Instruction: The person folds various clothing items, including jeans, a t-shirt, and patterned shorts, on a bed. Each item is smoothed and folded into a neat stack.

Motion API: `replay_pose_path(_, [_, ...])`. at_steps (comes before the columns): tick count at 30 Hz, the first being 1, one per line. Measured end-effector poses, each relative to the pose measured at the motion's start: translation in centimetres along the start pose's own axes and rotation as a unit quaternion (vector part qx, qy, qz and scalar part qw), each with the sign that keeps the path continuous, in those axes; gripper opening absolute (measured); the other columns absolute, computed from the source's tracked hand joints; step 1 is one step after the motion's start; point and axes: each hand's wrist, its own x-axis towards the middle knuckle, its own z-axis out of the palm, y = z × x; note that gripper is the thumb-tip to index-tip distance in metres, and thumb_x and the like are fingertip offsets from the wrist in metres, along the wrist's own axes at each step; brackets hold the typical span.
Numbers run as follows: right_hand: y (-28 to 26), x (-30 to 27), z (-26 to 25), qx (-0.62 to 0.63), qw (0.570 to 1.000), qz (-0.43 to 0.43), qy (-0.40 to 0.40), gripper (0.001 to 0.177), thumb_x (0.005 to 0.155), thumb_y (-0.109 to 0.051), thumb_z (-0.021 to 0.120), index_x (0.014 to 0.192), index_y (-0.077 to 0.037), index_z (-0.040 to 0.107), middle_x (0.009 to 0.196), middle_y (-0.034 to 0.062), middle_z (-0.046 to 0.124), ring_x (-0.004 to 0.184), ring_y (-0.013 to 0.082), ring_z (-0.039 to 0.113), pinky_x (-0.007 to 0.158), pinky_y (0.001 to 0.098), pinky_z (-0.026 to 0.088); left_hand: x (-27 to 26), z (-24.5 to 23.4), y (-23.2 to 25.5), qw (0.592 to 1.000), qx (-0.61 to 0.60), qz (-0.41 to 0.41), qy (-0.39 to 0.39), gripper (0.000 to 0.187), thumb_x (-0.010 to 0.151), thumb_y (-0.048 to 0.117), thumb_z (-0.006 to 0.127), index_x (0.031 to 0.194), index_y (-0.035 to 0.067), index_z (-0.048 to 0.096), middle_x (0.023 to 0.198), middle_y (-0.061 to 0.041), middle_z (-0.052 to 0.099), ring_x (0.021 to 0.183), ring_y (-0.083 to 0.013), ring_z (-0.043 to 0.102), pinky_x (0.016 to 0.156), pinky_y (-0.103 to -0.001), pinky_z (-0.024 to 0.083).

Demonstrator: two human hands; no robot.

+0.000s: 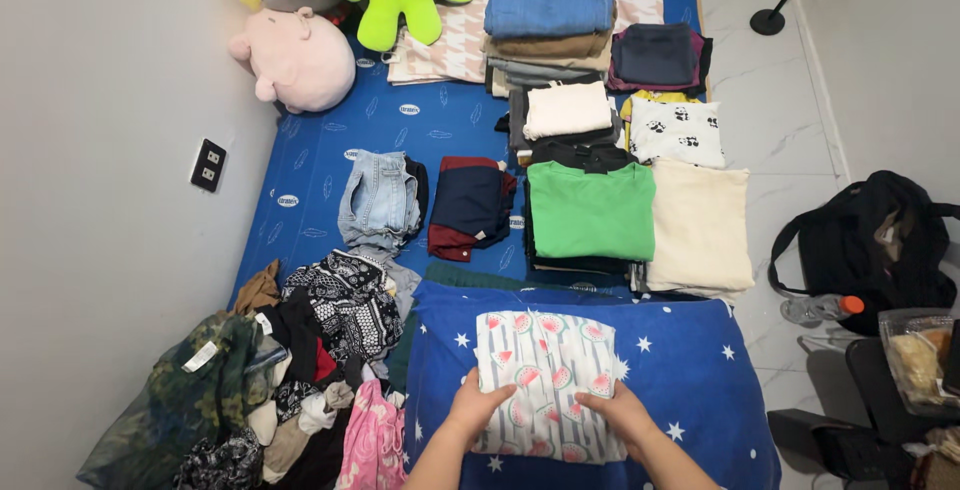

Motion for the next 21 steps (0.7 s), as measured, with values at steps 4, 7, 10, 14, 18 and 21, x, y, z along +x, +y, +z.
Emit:
replay_pose_path(4, [-0.7,-0.3,0.3,-0.043,0.999,0.027,-0.001,0.059,0.080,-0.015,0.078,0.134,-0.001,0.059,0.118,0.0181,0.077,0.102,0.0301,0.077,0.087,0.0413,0.061,-0.3,-0.2,0.1,1.000,0.005,0.023,-0.009,0.076,0.075,0.015,0.083,0.143,0.008,0.049,0.127,-0.011,0.072,0.113,-0.0211,0.071,0.096,-0.033,0.056])
replay_pose_path(7, [-0.7,-0.3,0.7,0.015,0.998,-0.057,0.039,0.059,0.079,-0.012,0.072,0.134,0.002,0.057,0.116,0.0209,0.076,0.099,0.0325,0.078,0.085,0.0429,0.063,0.0,-0.8,-0.1,0.996,-0.028,0.082,0.006,0.078,0.073,0.014,0.080,0.144,0.008,0.050,0.126,-0.014,0.073,0.110,-0.0228,0.073,0.094,-0.033,0.057])
replay_pose_path(10, [-0.4,-0.3,0.9,-0.008,0.997,-0.073,0.041,0.057,0.079,-0.014,0.074,0.133,0.002,0.062,0.115,0.0197,0.077,0.097,0.0303,0.076,0.084,0.0414,0.060,0.6,-1.4,-0.7,0.996,-0.027,0.083,0.020,0.078,0.075,0.017,0.081,0.144,0.007,0.048,0.127,-0.016,0.072,0.110,-0.0235,0.072,0.094,-0.034,0.057])
replay_pose_path(14, [-0.4,-0.5,1.1,-0.020,0.999,-0.011,0.025,0.058,0.082,-0.013,0.078,0.133,0.001,0.055,0.117,0.0196,0.075,0.101,0.0291,0.075,0.088,0.0430,0.061,0.8,-1.8,-1.5,0.996,0.081,-0.006,0.037,0.081,0.078,0.024,0.085,0.145,0.007,0.044,0.128,-0.015,0.069,0.111,-0.0241,0.072,0.093,-0.034,0.057])
replay_pose_path(18, [-0.4,-1.0,1.2,0.073,0.996,0.009,-0.043,0.054,0.082,-0.008,0.075,0.131,0.005,0.058,0.115,0.0222,0.076,0.098,0.0322,0.077,0.085,0.0454,0.064,-0.1,-1.4,-2.3,0.998,0.057,0.005,-0.004,0.088,0.071,0.020,0.088,0.145,0.008,0.040,0.126,-0.014,0.071,0.111,-0.0239,0.073,0.092,-0.035,0.059])
replay_pose_path(21, [-0.6,-1.4,1.5,0.063,0.997,0.018,-0.049,0.051,0.082,-0.006,0.071,0.130,0.004,0.059,0.114,0.0231,0.077,0.097,0.0329,0.077,0.084,0.0451,0.064,-1.0,-1.3,-1.4,0.997,-0.023,-0.034,-0.059,0.079,0.074,0.014,0.078,0.145,0.010,0.044,0.126,-0.013,0.072,0.109,-0.0258,0.073,0.089,-0.038,0.060])
